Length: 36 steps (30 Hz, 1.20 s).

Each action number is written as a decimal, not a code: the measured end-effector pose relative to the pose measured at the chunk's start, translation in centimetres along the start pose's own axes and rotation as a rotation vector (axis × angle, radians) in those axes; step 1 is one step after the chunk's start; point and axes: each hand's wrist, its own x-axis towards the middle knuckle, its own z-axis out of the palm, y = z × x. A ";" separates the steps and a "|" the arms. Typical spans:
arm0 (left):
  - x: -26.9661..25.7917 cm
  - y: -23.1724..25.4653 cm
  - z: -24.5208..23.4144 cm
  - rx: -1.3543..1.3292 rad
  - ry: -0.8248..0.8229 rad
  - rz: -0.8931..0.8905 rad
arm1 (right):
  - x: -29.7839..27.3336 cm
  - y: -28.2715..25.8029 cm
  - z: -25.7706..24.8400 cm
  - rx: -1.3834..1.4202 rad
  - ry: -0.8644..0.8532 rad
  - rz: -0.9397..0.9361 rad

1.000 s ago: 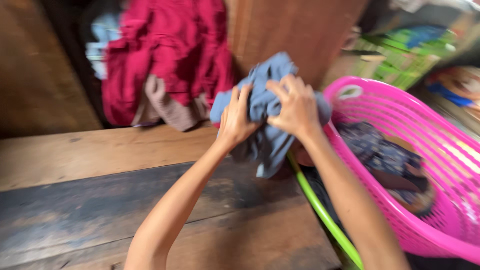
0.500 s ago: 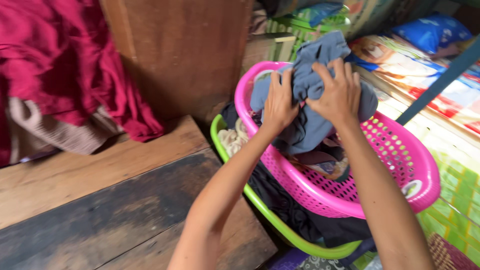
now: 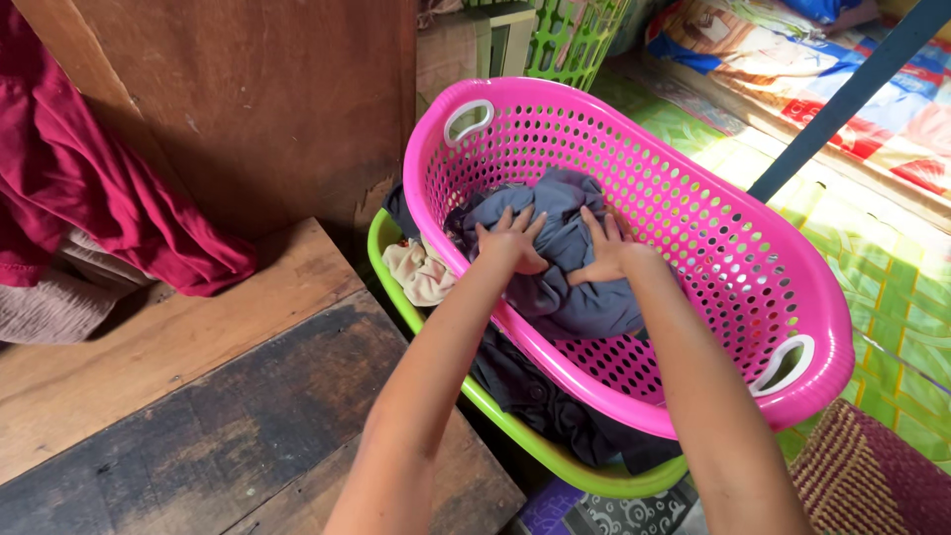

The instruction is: The person takes various items of clothing from a pile, folds each piece by hand, and places them into a laundry basket.

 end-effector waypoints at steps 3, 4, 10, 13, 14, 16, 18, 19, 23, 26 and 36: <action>-0.4 -0.3 -0.3 -0.030 -0.057 -0.025 | -0.5 -1.2 -0.3 -0.041 -0.054 0.052; -0.6 -0.4 -0.3 -0.036 -0.038 -0.013 | -0.7 -1.5 -0.3 -0.049 -0.054 0.059; -2.7 -1.4 0.5 -0.038 0.150 0.096 | -2.3 -1.4 -1.5 -0.046 0.145 -0.098; -4.2 -3.6 -1.0 0.026 0.325 0.171 | -4.0 -4.3 -3.7 0.207 0.212 -0.268; -5.0 -4.6 -1.5 0.066 0.429 0.174 | -4.7 -5.8 -4.5 0.196 0.232 -0.278; -7.3 -7.0 -2.5 0.098 0.602 0.129 | -6.4 -9.1 -6.0 0.174 0.260 -0.296; -10.7 -10.7 -3.7 0.086 0.757 0.032 | -8.0 -12.9 -7.0 0.185 0.350 -0.382; -12.7 -12.4 -4.1 0.091 0.816 -0.009 | -8.8 -15.0 -7.4 0.190 0.395 -0.428; -21.4 -18.7 -4.4 0.094 0.943 -0.163 | -11.7 -23.7 -6.5 0.068 0.540 -0.607; -27.5 -23.5 -2.8 0.085 0.984 -0.245 | -13.5 -30.4 -4.5 0.030 0.572 -0.744; -43.2 -33.7 0.3 0.218 1.098 -0.472 | -17.4 -47.8 3.6 0.163 0.432 -0.925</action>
